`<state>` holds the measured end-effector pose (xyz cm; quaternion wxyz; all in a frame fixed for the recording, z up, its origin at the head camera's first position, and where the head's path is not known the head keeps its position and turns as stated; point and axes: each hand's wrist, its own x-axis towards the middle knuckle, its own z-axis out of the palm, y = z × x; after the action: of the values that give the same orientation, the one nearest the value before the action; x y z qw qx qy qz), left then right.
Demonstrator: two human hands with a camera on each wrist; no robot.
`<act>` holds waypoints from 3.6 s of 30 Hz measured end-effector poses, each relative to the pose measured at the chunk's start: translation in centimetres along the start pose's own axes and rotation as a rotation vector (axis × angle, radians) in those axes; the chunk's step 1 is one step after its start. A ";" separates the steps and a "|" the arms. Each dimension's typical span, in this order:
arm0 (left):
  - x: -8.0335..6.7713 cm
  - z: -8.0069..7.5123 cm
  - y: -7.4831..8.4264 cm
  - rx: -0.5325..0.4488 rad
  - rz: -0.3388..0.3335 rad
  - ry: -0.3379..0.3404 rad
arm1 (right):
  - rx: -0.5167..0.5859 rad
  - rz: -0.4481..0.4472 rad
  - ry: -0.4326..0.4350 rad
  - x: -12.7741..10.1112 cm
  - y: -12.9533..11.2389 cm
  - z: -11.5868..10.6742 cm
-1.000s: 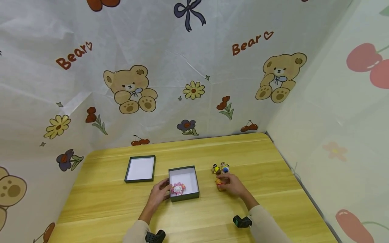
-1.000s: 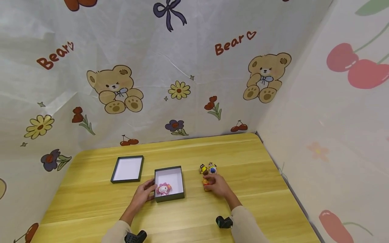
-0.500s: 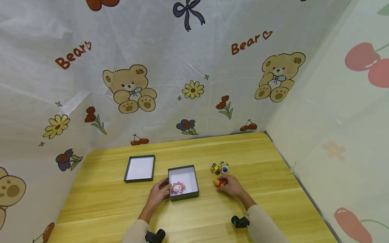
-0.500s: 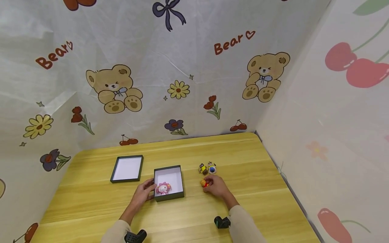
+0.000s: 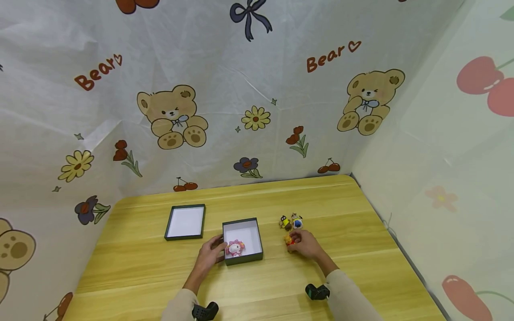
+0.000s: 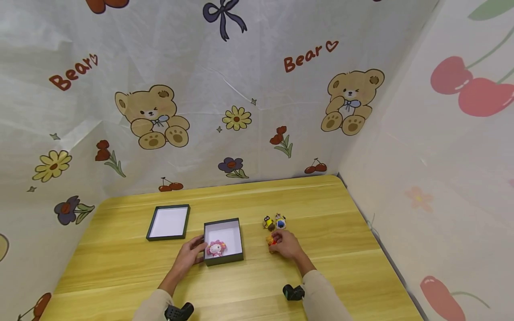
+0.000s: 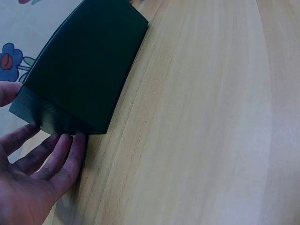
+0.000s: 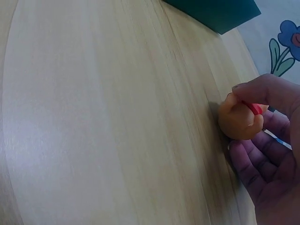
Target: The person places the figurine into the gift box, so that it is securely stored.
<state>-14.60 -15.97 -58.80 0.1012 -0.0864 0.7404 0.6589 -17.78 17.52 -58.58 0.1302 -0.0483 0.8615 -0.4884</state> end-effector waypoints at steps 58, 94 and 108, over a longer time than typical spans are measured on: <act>0.0 0.1 0.0 -0.018 -0.035 -0.018 | 0.184 -0.101 -0.103 0.6 0.2 -1.0; -0.1 -0.2 -0.1 -0.034 -0.001 -0.024 | 0.185 -0.161 -0.106 1.3 -3.2 0.3; 0.1 -0.3 -0.5 -0.054 -0.021 -0.025 | 0.210 -0.188 -0.081 1.3 -4.6 0.8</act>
<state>-14.55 -16.32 -59.26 0.1148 -0.0887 0.7202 0.6785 -19.05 14.20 -55.26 0.1230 -0.1344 0.7915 -0.5834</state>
